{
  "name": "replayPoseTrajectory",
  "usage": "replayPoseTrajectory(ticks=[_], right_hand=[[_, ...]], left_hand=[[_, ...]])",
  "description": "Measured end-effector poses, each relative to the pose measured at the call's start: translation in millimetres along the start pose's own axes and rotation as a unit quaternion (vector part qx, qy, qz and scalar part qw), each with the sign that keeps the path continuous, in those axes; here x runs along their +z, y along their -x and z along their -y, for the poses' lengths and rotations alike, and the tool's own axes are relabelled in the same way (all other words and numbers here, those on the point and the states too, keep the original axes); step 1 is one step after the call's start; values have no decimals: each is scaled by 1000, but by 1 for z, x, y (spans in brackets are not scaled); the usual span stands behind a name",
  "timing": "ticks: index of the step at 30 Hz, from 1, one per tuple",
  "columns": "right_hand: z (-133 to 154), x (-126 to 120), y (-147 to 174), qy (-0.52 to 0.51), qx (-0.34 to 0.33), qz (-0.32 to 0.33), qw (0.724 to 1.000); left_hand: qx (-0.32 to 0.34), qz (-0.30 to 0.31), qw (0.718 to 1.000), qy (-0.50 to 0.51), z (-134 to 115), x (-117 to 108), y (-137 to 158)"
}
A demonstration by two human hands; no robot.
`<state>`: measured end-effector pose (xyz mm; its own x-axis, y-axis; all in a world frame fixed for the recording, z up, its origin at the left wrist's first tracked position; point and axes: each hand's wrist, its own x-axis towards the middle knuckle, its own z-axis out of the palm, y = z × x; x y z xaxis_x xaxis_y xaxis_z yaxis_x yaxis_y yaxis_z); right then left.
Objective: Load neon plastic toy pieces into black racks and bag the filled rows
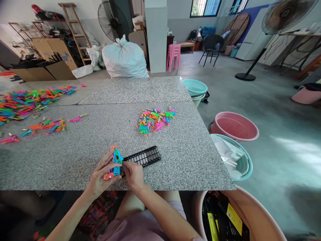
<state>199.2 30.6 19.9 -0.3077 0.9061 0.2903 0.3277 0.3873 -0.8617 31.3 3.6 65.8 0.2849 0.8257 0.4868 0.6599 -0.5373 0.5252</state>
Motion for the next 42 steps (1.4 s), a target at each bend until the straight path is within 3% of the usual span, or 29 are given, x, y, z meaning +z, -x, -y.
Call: replayPoseTrajectory(ticks=[4,9,15,20,23,29,42], right_hand=[[0,0,-4,7,-20,13,1000],[0,0,5,50,-54,69,995],[3,1,10,138,-102,94,981],[5,-3,3,183,-141,132,964],[7,-6,2,155,-108,148,971],[14,-3,7,13,-53,67,996],[4,-4,6,54,-114,82,989]], left_hand=[[15,5,1000,-22,0,0,2],[59,-13,986,-158,2,0,4],[106,-30,968,-227,3,-4,0],[83,-1,985,-149,5,-1,2],[62,41,990,-117,3,-5,2],[15,115,988,-103,-5,-20,2],[44,90,989,-109,-1,-21,4]])
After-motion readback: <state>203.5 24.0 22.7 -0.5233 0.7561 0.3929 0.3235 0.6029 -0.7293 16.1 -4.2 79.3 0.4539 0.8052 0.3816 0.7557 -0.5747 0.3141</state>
